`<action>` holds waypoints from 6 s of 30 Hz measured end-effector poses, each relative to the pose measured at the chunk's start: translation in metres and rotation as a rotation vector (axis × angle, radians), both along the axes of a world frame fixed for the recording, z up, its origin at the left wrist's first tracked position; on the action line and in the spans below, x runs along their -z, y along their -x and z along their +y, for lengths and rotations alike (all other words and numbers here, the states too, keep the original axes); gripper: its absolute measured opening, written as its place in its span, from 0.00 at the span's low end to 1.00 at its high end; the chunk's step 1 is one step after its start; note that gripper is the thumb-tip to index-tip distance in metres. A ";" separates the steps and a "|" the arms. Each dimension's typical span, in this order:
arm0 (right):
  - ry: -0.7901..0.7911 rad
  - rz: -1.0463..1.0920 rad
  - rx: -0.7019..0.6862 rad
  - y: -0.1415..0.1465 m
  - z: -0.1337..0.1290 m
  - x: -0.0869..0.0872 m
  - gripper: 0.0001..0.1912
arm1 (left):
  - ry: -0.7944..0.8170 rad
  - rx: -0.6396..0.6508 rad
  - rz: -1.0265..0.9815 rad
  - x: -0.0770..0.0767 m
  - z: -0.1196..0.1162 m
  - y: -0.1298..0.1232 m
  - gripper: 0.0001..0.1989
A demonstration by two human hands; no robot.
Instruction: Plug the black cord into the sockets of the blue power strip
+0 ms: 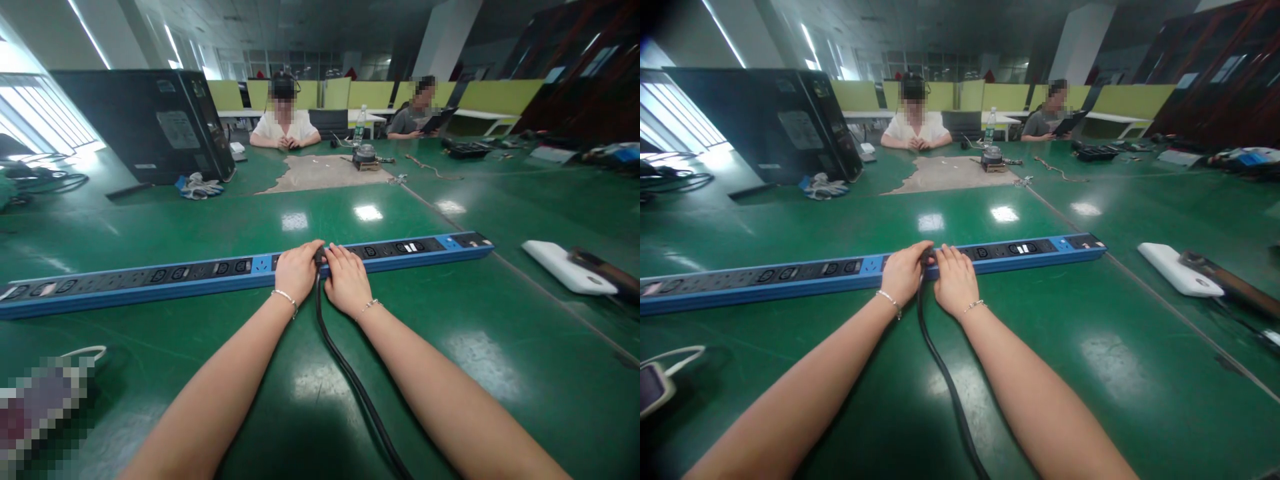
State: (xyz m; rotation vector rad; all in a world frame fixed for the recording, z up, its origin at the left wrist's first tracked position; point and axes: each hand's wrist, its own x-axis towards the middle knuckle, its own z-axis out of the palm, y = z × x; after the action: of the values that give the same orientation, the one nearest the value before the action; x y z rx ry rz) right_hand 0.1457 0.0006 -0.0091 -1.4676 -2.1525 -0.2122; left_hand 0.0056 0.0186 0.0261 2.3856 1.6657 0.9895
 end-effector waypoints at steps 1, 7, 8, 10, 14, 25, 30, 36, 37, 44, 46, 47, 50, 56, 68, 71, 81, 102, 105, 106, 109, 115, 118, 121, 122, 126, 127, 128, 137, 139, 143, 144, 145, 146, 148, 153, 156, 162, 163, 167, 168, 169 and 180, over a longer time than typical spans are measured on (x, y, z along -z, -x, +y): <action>0.002 -0.003 -0.002 0.000 0.000 0.000 0.30 | -0.008 -0.028 -0.105 -0.003 0.001 0.000 0.18; 0.004 -0.018 0.005 0.000 -0.001 -0.003 0.30 | -0.074 -0.091 -0.183 -0.022 -0.001 0.040 0.20; 0.006 -0.018 0.005 0.001 -0.001 -0.003 0.30 | -0.067 -0.114 -0.140 -0.022 -0.003 0.053 0.21; 0.008 -0.013 0.004 0.001 -0.001 -0.002 0.30 | -0.055 -0.155 -0.095 -0.019 -0.006 0.081 0.22; 0.005 0.008 -0.005 0.000 0.000 -0.001 0.30 | 0.084 -0.159 -0.072 -0.014 -0.012 0.121 0.22; -0.012 -0.010 -0.002 0.000 0.001 -0.001 0.29 | 0.090 -0.091 0.155 -0.007 -0.013 0.119 0.19; -0.010 -0.015 0.003 0.000 0.001 0.000 0.29 | 0.038 -0.129 0.295 -0.006 -0.017 0.115 0.17; -0.016 -0.005 0.017 0.001 0.002 0.000 0.29 | 0.023 -0.120 0.249 -0.001 -0.018 0.114 0.16; -0.019 -0.005 0.017 0.001 0.002 0.000 0.29 | 0.013 -0.113 0.227 0.001 -0.018 0.114 0.16; -0.031 -0.021 0.007 0.000 0.002 0.001 0.29 | -0.134 -0.216 -0.146 0.002 -0.020 0.114 0.17; -0.036 -0.023 0.005 -0.001 0.002 0.001 0.29 | -0.225 -0.322 -0.292 -0.006 -0.022 0.125 0.18; -0.038 -0.023 0.004 -0.001 0.002 0.001 0.29 | -0.241 -0.339 -0.290 -0.011 -0.023 0.133 0.19; -0.037 -0.025 0.004 -0.001 0.002 0.001 0.29 | -0.178 -0.308 -0.097 -0.018 -0.027 0.164 0.21; -0.032 -0.034 0.007 -0.001 0.003 0.000 0.29 | 0.032 -0.373 0.094 -0.007 -0.040 0.210 0.22; -0.010 -0.032 0.013 0.000 0.002 -0.003 0.28 | 0.051 -0.298 0.237 0.004 -0.038 0.223 0.23; -0.011 -0.016 0.014 0.001 0.002 -0.003 0.28 | 0.025 -0.302 0.240 0.005 -0.038 0.223 0.22; -0.030 0.016 -0.017 -0.001 0.004 -0.002 0.27 | -0.137 -0.398 -0.066 0.004 -0.041 0.210 0.19; -0.008 0.080 -0.030 0.000 0.006 -0.001 0.27 | -0.026 -0.142 0.295 -0.001 -0.024 0.110 0.16; -0.007 0.110 -0.016 -0.007 0.009 -0.002 0.28 | -0.028 -0.144 0.305 -0.001 -0.025 0.109 0.16; -0.009 0.125 0.021 -0.011 0.010 -0.002 0.28 | -0.024 -0.140 0.294 0.001 -0.025 0.109 0.16; -0.024 0.161 0.163 -0.025 0.014 -0.002 0.28 | -0.005 -0.115 0.206 0.005 -0.022 0.112 0.15; -0.026 0.168 0.210 -0.033 0.017 -0.001 0.29 | -0.193 -0.185 -0.231 -0.010 -0.018 0.103 0.16; -0.024 0.187 0.213 -0.031 0.018 0.000 0.29 | -0.115 -0.029 -0.122 -0.019 -0.014 0.079 0.15; -0.041 0.210 0.207 -0.031 0.018 0.001 0.28 | -0.042 0.037 -0.049 -0.018 -0.005 0.050 0.15; -0.046 0.214 0.204 -0.031 0.019 0.001 0.28 | -0.030 0.043 -0.034 -0.016 -0.001 0.041 0.15; -0.044 0.218 0.202 -0.031 0.019 0.001 0.27 | 0.004 0.048 0.024 -0.007 0.010 0.017 0.15; -0.041 0.221 0.203 -0.031 0.019 0.001 0.27 | 0.010 0.048 0.036 -0.005 0.011 0.015 0.15; -0.037 0.227 0.204 -0.031 0.019 0.000 0.27 | 0.012 0.047 0.047 -0.005 0.012 0.013 0.15; 0.010 0.228 0.214 -0.029 0.018 -0.003 0.27 | -0.041 0.008 0.104 0.000 0.005 0.007 0.15; 0.017 0.230 0.216 -0.029 0.018 -0.003 0.27 | -0.060 0.010 0.082 0.001 0.004 0.006 0.14; 0.019 0.250 0.208 -0.028 0.018 -0.004 0.27 | -0.056 0.004 0.138 -0.001 0.003 0.004 0.15; 0.021 0.252 0.208 -0.028 0.018 -0.004 0.27 | -0.038 0.004 0.177 -0.002 0.002 0.004 0.15; 0.025 0.251 0.209 -0.028 0.017 -0.004 0.27 | -0.018 0.003 0.220 -0.004 0.001 0.003 0.15; 0.029 0.249 0.213 -0.028 0.017 -0.004 0.27 | -0.001 0.000 0.263 -0.005 0.000 0.003 0.15; 0.038 0.248 0.220 -0.028 0.017 -0.004 0.27 | 0.013 -0.020 0.320 -0.007 -0.001 0.001 0.15; 0.032 0.352 0.191 -0.027 0.015 -0.016 0.24 | 0.016 -0.037 0.342 -0.008 -0.001 0.002 0.15; 0.073 0.426 0.115 -0.017 0.009 -0.033 0.18 | 0.031 0.025 0.341 -0.007 -0.001 0.005 0.17; 0.414 0.187 0.205 0.026 0.008 -0.068 0.19 | -0.023 -0.077 0.341 0.008 -0.007 0.007 0.24; 0.442 0.133 0.232 0.033 0.011 -0.071 0.18 | -0.032 -0.116 0.335 0.011 -0.008 0.008 0.24; 0.480 0.034 0.254 0.049 0.018 -0.084 0.14 | -0.087 -0.152 0.341 0.017 -0.009 0.011 0.21; 0.479 0.031 0.265 0.048 0.017 -0.090 0.14 | -0.094 -0.150 0.342 0.018 -0.009 0.012 0.21; 0.462 0.037 0.280 0.045 0.015 -0.096 0.14 | -0.096 -0.151 0.340 0.018 -0.008 0.012 0.22; 0.518 0.131 0.542 -0.105 0.034 -0.116 0.14 | -0.063 -0.148 0.291 0.018 -0.007 0.013 0.34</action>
State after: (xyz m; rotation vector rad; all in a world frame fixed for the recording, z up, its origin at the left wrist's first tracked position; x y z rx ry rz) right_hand 0.2507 0.0349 0.1071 -2.2723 -1.7322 0.2717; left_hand -0.0076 0.0117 0.0079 2.5831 1.9592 0.7507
